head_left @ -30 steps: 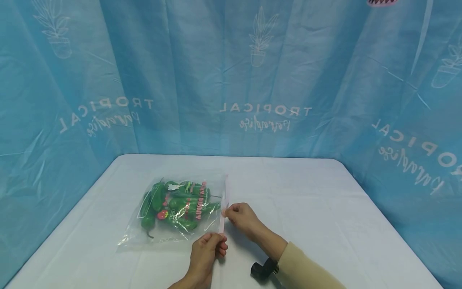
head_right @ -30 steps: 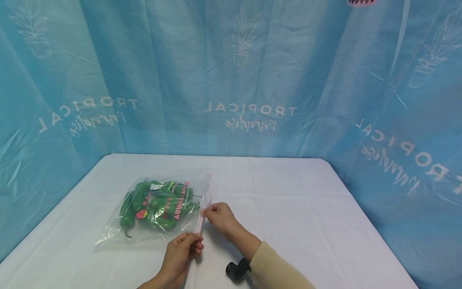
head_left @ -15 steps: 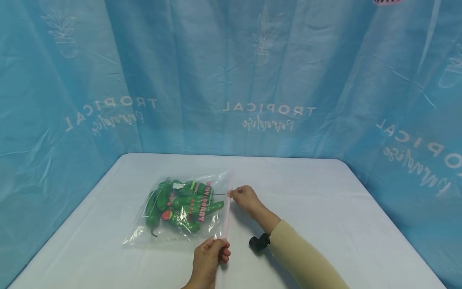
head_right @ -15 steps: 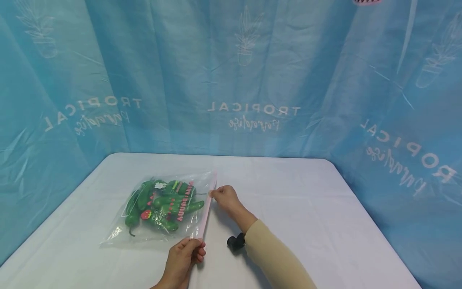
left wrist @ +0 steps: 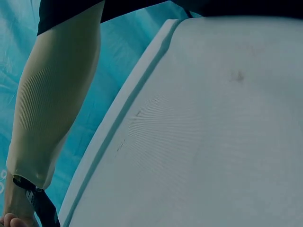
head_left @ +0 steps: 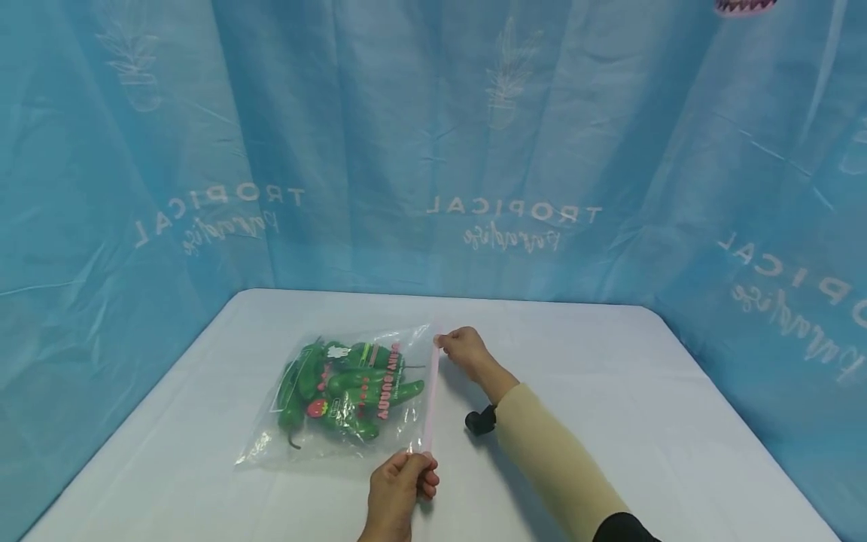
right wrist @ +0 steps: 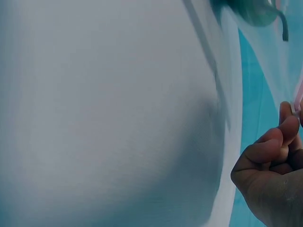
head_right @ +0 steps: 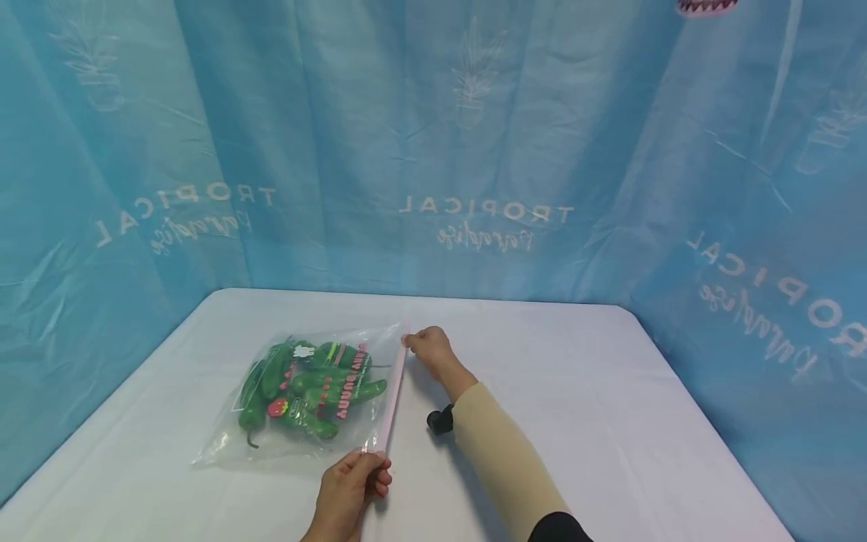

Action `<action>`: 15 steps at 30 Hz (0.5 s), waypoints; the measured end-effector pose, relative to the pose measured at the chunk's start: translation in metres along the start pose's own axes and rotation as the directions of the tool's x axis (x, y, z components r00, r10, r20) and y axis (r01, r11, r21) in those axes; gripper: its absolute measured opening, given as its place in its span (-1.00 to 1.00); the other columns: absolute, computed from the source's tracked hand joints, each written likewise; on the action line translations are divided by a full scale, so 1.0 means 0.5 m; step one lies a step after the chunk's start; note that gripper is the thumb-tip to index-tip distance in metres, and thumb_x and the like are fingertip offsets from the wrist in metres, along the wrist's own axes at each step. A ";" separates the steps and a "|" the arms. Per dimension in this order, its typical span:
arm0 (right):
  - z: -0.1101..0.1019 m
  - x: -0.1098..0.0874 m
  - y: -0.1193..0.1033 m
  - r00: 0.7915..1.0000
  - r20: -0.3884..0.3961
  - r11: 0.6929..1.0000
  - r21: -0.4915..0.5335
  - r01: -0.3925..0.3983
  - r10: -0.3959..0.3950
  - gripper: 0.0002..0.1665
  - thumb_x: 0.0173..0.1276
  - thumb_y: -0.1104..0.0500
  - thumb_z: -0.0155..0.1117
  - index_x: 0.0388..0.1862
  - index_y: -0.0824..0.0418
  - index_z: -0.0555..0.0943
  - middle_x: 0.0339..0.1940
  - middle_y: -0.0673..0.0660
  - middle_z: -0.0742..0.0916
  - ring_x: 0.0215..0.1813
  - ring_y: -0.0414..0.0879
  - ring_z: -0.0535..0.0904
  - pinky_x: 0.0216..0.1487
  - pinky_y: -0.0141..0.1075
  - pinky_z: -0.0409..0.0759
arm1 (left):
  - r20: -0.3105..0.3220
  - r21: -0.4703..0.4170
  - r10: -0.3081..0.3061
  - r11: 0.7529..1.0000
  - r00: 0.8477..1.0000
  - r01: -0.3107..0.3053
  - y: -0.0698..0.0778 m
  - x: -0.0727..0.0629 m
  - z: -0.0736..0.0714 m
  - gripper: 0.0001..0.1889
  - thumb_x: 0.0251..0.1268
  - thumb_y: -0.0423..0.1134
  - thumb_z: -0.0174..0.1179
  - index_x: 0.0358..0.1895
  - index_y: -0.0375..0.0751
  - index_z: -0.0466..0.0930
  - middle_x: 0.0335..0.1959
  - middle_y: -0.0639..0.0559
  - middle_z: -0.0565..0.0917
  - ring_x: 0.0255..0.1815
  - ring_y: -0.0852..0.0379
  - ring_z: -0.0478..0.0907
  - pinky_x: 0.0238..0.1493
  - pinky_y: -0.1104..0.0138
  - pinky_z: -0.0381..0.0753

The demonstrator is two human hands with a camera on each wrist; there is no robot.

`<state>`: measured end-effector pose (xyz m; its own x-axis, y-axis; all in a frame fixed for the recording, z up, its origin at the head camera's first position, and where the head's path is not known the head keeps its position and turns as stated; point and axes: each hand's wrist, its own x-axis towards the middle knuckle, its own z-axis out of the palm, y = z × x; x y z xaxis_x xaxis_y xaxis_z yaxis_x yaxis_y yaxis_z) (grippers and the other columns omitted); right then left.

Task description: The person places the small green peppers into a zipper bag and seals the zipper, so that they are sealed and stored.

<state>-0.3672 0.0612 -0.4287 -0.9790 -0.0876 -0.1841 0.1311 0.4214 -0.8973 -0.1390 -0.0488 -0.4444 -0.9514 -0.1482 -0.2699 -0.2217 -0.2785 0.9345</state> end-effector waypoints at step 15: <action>-0.012 0.050 -0.017 0.997 -0.056 0.997 0.055 -0.054 0.057 -0.63 0.33 0.02 0.19 -0.12 0.32 0.59 -0.33 0.08 0.62 -0.27 -0.11 0.48 -0.18 -0.28 0.47 | 0.039 0.029 0.005 1.000 0.999 -0.006 -0.005 -0.009 -0.004 -0.79 0.23 -0.25 0.12 -0.40 -0.37 0.59 -0.70 0.17 0.57 -0.68 0.29 0.50 -0.52 0.45 0.55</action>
<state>-0.3936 0.0609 -0.4233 -0.9772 -0.0124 -0.2119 0.1919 0.3748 -0.9070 -0.1339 -0.0494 -0.4459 -0.9601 -0.1120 -0.2562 -0.2223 -0.2505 0.9423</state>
